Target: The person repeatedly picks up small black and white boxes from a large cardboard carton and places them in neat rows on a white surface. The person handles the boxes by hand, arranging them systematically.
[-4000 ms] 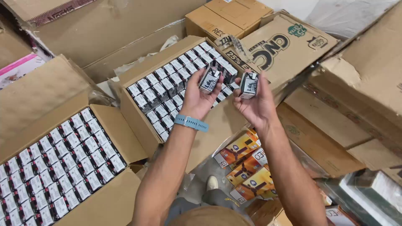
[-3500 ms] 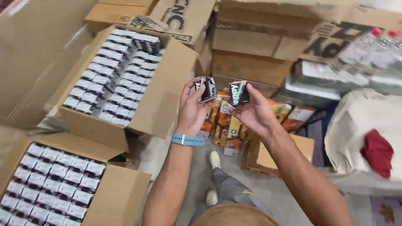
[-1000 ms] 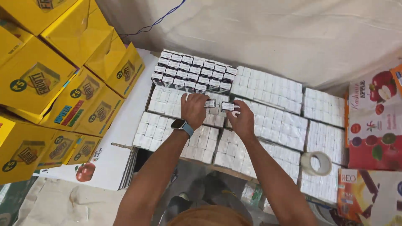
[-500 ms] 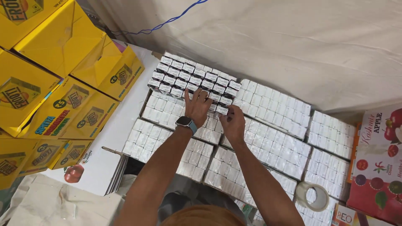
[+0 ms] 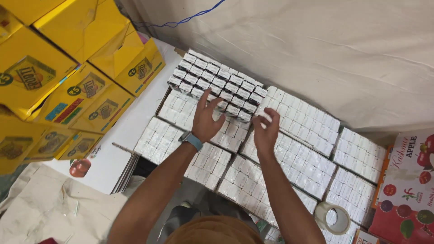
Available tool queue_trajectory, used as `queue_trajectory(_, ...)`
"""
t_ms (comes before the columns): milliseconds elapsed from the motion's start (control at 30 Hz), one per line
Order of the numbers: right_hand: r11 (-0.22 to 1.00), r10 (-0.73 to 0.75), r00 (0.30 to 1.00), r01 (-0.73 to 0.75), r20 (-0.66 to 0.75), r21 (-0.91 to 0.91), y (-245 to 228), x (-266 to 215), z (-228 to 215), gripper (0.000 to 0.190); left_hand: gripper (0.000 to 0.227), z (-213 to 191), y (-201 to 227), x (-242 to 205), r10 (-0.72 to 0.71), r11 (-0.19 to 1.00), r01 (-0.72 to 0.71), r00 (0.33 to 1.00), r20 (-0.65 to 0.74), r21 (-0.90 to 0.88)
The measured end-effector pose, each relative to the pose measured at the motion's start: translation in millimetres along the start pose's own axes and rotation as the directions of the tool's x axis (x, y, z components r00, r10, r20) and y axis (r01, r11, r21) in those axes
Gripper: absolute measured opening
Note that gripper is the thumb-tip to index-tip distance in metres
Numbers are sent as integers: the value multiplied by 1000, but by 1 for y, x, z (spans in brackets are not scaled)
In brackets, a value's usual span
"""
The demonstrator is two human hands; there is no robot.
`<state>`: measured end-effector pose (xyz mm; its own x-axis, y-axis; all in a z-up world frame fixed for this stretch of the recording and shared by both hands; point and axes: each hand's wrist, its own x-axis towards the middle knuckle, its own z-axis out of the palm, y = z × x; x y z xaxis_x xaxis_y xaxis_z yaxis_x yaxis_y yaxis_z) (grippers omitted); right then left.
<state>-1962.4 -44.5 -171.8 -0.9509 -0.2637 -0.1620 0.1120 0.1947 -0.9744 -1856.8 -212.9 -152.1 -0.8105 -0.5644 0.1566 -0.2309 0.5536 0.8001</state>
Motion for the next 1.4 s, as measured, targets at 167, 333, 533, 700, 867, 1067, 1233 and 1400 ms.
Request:
queue_trajectory(167, 988, -143, 972, 129, 185, 86, -77, -20, 16, 38, 35, -87, 39, -48, -153, 968, 126, 982, -111, -217)
queue_trajectory(333, 977, -208, 856, 205, 474, 58, -83, -65, 67, 34, 30, -156, 36, -123, -251, 949, 175, 924, -290, -263)
queue_trajectory(533, 985, -103, 632, 172, 768, -9, -82, -193, 138, 39, 34, -223, 9, -264, -320, 947, 255, 824, -468, -198)
queue_trajectory(700, 970, -95, 330, 244, 939, 12, -33, -314, 197, 39, 47, -270, -24, -431, -467, 883, 402, 685, -559, -243)
queue_trajectory(867, 963, -76, 90, 264, 993, 50, -30, -491, 218, 38, 40, -316, -11, -623, -566, 811, 454, 450, -691, -369)
queue_trajectory(1067, 957, -60, -131, 275, 990, 95, -21, -695, 226, 46, 41, -348, 21, -839, -584, 766, 453, 196, -788, -456)
queue_trajectory(1233, 944, -54, -362, 285, 931, 166, -9, -831, 231, 45, 42, -364, 71, -967, -538, 753, 443, -12, -843, -487)
queue_trajectory(1400, 919, -57, -531, 303, 845, 252, 3, -952, 257, 46, 42, -389, 92, -1070, -473, 737, 460, -174, -864, -496)
